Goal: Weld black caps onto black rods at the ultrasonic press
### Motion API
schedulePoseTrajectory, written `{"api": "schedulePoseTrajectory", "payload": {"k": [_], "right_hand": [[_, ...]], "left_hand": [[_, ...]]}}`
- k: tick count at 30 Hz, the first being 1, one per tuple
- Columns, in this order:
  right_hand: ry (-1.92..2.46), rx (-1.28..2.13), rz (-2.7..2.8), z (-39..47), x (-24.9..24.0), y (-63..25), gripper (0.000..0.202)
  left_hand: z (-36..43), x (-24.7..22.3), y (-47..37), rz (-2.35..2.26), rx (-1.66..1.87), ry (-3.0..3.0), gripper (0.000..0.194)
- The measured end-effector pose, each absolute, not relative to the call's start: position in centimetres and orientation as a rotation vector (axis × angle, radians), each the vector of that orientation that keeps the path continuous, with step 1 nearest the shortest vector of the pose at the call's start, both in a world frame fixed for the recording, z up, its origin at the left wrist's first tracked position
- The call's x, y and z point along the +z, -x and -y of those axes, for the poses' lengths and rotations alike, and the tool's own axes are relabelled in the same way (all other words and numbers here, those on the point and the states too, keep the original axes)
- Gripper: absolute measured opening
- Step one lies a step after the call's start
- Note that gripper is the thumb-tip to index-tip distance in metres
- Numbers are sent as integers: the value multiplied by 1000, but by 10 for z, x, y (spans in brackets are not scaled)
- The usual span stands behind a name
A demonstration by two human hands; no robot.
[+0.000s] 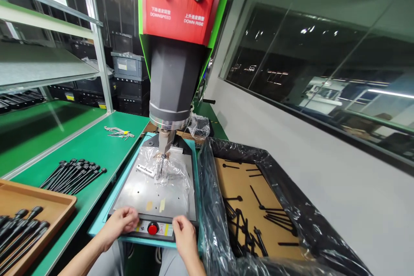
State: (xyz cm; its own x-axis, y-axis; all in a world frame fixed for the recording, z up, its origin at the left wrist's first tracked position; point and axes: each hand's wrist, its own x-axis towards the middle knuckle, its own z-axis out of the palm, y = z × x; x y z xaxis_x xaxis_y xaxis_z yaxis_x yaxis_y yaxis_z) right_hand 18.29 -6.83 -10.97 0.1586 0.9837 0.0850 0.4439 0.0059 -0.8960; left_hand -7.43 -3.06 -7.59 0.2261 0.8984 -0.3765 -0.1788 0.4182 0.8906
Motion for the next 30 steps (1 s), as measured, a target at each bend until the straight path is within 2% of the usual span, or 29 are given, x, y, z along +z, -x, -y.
{"api": "schedulePoseTrajectory", "payload": {"k": [6,15,20,25,30], "right_hand": [[1675,811,1375,104,-146,-200,24],[1680,661,1450,109,-142,-187,24],[1642,851,1399,108,-149,-190,23],[1569,1235,1195,107,-142,-179,28],[1387,1300,1150,101,-116,-161,28]], "left_hand": [[45,-123,106,-1236,879,-1114,43],[51,-121,111,-1270,877,-1242,40],[60,-125,113,-1237,811,-1219,45],[81,-130,113,-1238,746,-1217,46],[98,-133,98,-1207,731,-1194,48]]}}
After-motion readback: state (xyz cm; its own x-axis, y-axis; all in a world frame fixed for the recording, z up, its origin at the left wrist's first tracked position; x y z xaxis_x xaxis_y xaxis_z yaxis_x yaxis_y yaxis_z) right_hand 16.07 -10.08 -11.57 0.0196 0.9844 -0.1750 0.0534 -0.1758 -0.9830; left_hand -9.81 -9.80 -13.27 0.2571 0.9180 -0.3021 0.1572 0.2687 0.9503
